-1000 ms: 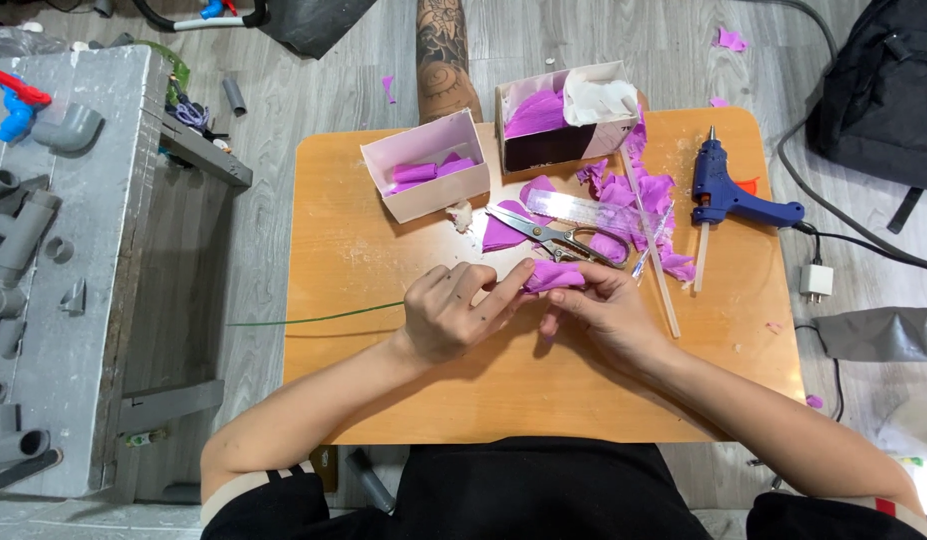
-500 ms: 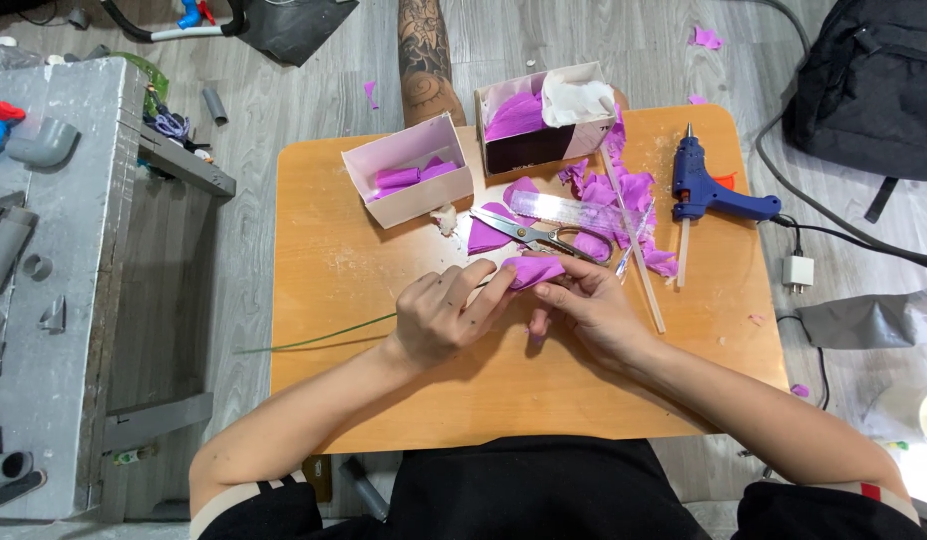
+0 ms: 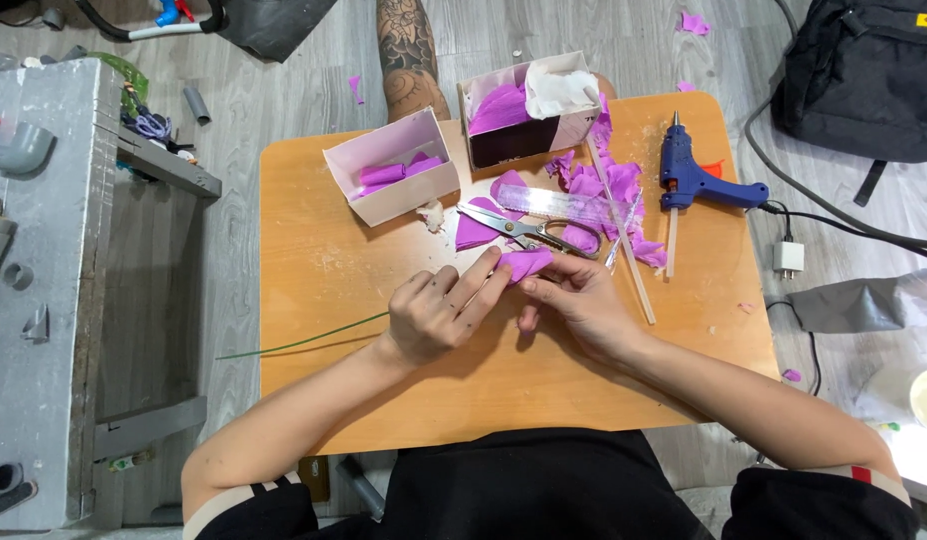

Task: The person is assembling artificial flowers by gluing purple fabric petals onto a wire stem using a hot glue gun.

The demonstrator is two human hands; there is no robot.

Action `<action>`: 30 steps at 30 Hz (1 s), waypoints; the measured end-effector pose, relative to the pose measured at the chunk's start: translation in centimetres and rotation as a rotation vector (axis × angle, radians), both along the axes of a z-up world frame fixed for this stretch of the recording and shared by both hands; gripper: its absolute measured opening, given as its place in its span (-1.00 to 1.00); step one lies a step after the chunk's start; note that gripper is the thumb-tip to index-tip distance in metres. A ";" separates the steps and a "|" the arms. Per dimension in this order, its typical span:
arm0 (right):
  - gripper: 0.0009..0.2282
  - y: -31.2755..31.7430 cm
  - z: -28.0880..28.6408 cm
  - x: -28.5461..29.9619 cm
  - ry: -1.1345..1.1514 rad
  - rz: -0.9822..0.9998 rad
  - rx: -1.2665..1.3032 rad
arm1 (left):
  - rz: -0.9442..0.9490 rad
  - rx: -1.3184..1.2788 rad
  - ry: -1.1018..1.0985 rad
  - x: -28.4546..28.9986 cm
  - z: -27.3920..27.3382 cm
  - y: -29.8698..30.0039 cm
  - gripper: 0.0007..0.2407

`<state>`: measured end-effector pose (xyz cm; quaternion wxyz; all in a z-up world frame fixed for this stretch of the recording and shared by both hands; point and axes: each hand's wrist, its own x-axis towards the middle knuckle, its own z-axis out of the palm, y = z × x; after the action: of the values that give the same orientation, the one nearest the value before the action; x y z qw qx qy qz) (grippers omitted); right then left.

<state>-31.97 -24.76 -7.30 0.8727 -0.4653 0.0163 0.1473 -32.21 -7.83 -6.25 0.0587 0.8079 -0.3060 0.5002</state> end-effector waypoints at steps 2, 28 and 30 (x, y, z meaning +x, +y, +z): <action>-0.85 0.1 0.1 0.0 -0.010 -0.006 0.000 | -0.001 -0.001 -0.007 0.0 0.3 -0.1 -0.82; -0.76 -0.8 -0.7 0.5 -0.247 0.066 -0.158 | -0.339 -0.377 0.328 -0.6 0.3 -0.3 -0.89; -0.74 -0.9 -0.2 0.6 -0.265 0.083 -0.179 | -0.372 -0.423 0.363 -0.6 0.5 -0.3 -0.89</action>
<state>-31.40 -25.70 -7.54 0.8154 -0.5568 -0.1051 0.1183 -32.80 -8.15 -5.71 0.3689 0.7839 -0.3224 0.3814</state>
